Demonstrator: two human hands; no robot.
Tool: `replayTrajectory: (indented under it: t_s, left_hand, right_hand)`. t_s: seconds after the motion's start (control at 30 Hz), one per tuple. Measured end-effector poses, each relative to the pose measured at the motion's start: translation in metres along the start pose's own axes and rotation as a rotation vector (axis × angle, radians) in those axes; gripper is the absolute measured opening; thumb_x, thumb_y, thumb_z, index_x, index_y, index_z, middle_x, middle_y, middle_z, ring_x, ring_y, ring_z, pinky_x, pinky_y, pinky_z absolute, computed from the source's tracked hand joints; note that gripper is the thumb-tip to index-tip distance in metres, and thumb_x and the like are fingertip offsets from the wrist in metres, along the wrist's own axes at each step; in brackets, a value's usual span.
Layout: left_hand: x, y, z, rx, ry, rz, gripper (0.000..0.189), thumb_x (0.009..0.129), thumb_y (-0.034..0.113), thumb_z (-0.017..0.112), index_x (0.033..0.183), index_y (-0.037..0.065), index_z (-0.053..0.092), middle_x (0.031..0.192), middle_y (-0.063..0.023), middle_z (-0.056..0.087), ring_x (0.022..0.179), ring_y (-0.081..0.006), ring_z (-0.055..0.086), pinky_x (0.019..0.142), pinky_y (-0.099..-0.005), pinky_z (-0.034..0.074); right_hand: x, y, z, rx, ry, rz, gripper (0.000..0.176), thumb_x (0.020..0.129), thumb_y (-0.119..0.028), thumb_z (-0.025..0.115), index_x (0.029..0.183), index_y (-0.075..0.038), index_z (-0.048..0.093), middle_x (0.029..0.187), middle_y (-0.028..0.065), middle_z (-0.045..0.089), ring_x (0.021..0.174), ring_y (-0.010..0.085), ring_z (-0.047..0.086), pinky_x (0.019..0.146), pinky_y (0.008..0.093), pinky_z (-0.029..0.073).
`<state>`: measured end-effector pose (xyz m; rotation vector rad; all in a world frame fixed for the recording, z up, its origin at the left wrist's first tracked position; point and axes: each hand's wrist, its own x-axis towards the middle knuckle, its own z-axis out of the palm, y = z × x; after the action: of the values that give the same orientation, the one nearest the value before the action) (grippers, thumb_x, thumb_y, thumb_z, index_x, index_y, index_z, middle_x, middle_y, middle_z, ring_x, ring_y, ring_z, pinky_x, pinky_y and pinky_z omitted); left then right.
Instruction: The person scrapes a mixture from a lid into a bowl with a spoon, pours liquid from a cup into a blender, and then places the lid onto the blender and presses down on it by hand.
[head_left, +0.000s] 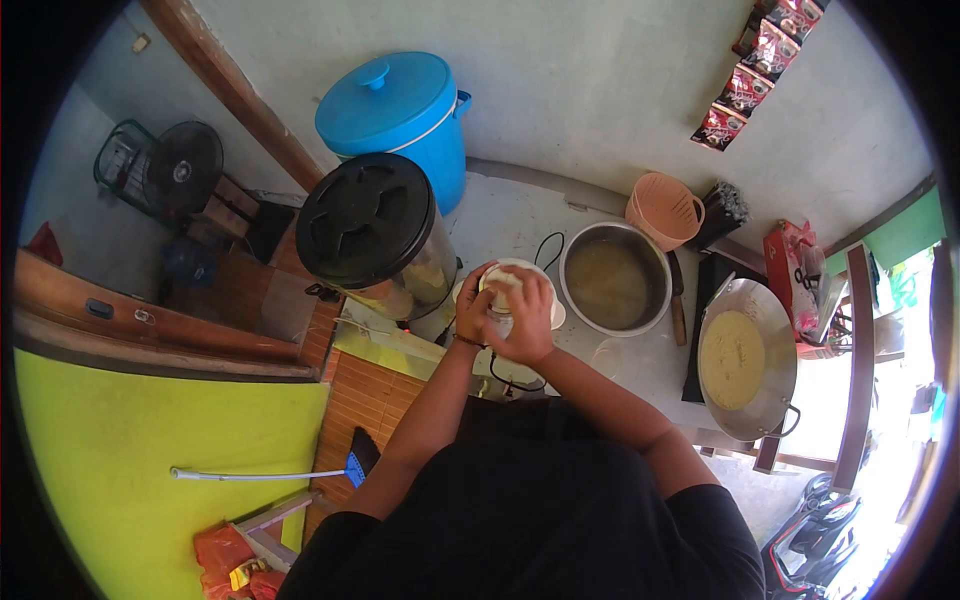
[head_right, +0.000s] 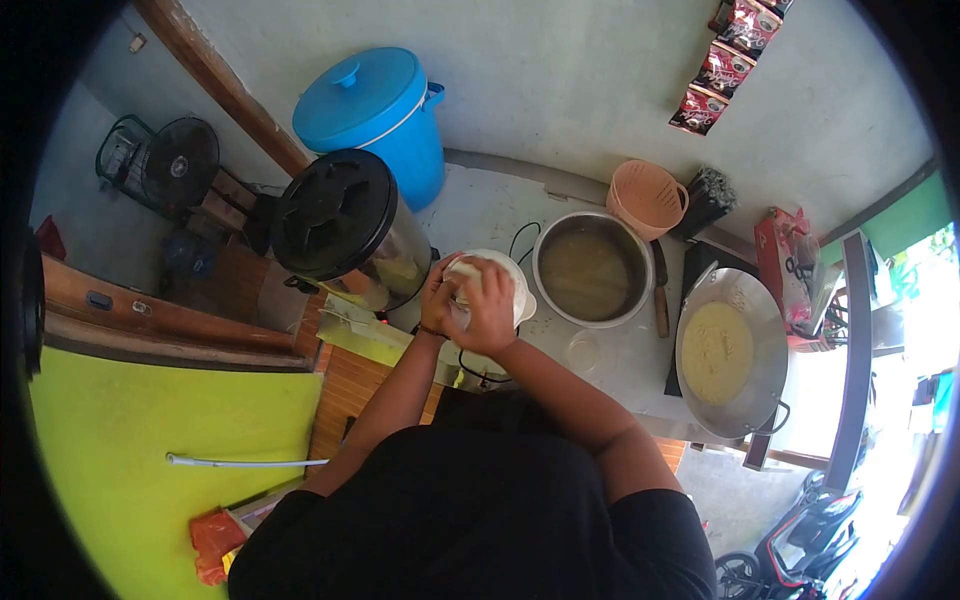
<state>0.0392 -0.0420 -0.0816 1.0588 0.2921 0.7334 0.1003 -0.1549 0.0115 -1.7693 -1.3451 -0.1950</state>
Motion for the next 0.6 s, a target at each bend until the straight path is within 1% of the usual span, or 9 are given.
replayTrajectory:
  t_s: [0.07,0.13,0.17,0.23,0.33,0.37,0.47,0.57,0.6]
  left_hand:
    - [-0.002,0.002,0.004,-0.035,-0.007,-0.016,0.043,0.086,0.002,0.049,0.129,0.0,0.047,0.117,-0.0124,0.058,0.102,-0.0202,0.06,0.089,-0.0311,0.05]
    - [-0.003,0.015,0.012,-0.152,-0.015,-0.084,0.044,0.086,0.004,0.05,0.129,0.0,0.046,0.115,-0.014,0.058,0.101,-0.023,0.061,0.088,-0.0345,0.052]
    - [-0.004,0.02,0.014,-0.21,-0.019,-0.118,0.044,0.086,0.004,0.051,0.13,0.001,0.045,0.115,-0.0147,0.059,0.1,-0.0243,0.062,0.087,-0.0362,0.053]
    - [-0.004,0.02,0.013,-0.205,-0.007,-0.138,0.043,0.086,0.005,0.051,0.129,0.001,0.046,0.113,-0.0152,0.059,0.098,-0.0251,0.063,0.086,-0.0378,0.054]
    - [-0.003,0.021,0.012,-0.158,-0.003,-0.157,0.042,0.087,0.007,0.052,0.129,0.001,0.046,0.112,-0.015,0.059,0.098,-0.025,0.063,0.086,-0.038,0.054]
    - [-0.003,0.022,0.012,-0.136,-0.005,-0.162,0.042,0.088,0.008,0.052,0.129,0.001,0.046,0.111,-0.0148,0.059,0.098,-0.0247,0.063,0.086,-0.0378,0.054]
    - [0.0,0.012,0.006,-0.248,0.011,-0.239,0.041,0.088,0.007,0.051,0.128,0.001,0.047,0.111,-0.0136,0.059,0.097,-0.0231,0.063,0.086,-0.0355,0.054]
    - [-0.001,0.007,0.005,0.011,-0.008,-0.085,0.04,0.089,0.006,0.05,0.129,0.002,0.047,0.115,-0.0122,0.059,0.1,-0.0209,0.061,0.088,-0.0336,0.051]
    - [-0.001,0.01,0.008,-0.011,-0.014,-0.049,0.04,0.088,0.005,0.05,0.128,0.002,0.048,0.113,-0.0106,0.059,0.097,-0.0181,0.06,0.086,-0.031,0.051]
  right_hand:
    - [-0.007,-0.014,-0.006,0.081,-0.123,-0.129,0.059,0.064,-0.043,0.076,0.111,-0.012,0.059,0.126,0.0172,0.044,0.116,0.0391,0.039,0.096,0.0488,0.031]
    - [-0.012,-0.022,-0.007,0.186,-0.229,-0.247,0.067,0.062,-0.054,0.076,0.112,-0.012,0.059,0.129,0.0183,0.042,0.118,0.0397,0.038,0.096,0.0493,0.03]
    - [-0.013,-0.024,-0.008,0.19,-0.256,-0.251,0.067,0.063,-0.054,0.075,0.113,-0.012,0.058,0.13,0.0177,0.041,0.119,0.0393,0.037,0.097,0.0495,0.03]
    - [-0.014,-0.025,-0.008,0.199,-0.31,-0.261,0.067,0.065,-0.055,0.074,0.113,-0.011,0.058,0.133,0.0166,0.04,0.122,0.0386,0.036,0.097,0.0499,0.029]
    - [-0.013,-0.019,-0.005,0.175,-0.3,-0.222,0.068,0.062,-0.055,0.076,0.112,-0.013,0.059,0.132,0.0177,0.039,0.121,0.0389,0.036,0.097,0.0492,0.027]
    - [-0.013,-0.017,-0.004,0.176,-0.293,-0.217,0.064,0.064,-0.051,0.076,0.112,-0.013,0.059,0.132,0.0175,0.04,0.121,0.039,0.036,0.097,0.0493,0.027]
    - [-0.015,-0.009,0.001,0.165,-0.255,-0.185,0.052,0.069,-0.041,0.075,0.11,-0.013,0.059,0.131,0.0168,0.042,0.119,0.0389,0.037,0.097,0.0493,0.027]
    - [-0.012,-0.003,0.005,0.109,-0.165,-0.116,0.042,0.072,-0.031,0.072,0.108,-0.012,0.06,0.129,0.0159,0.044,0.118,0.0387,0.038,0.097,0.0493,0.028]
    - [-0.009,-0.003,0.004,0.079,-0.127,-0.087,0.041,0.072,-0.029,0.072,0.107,-0.012,0.06,0.128,0.0156,0.044,0.117,0.0386,0.038,0.096,0.0494,0.028]
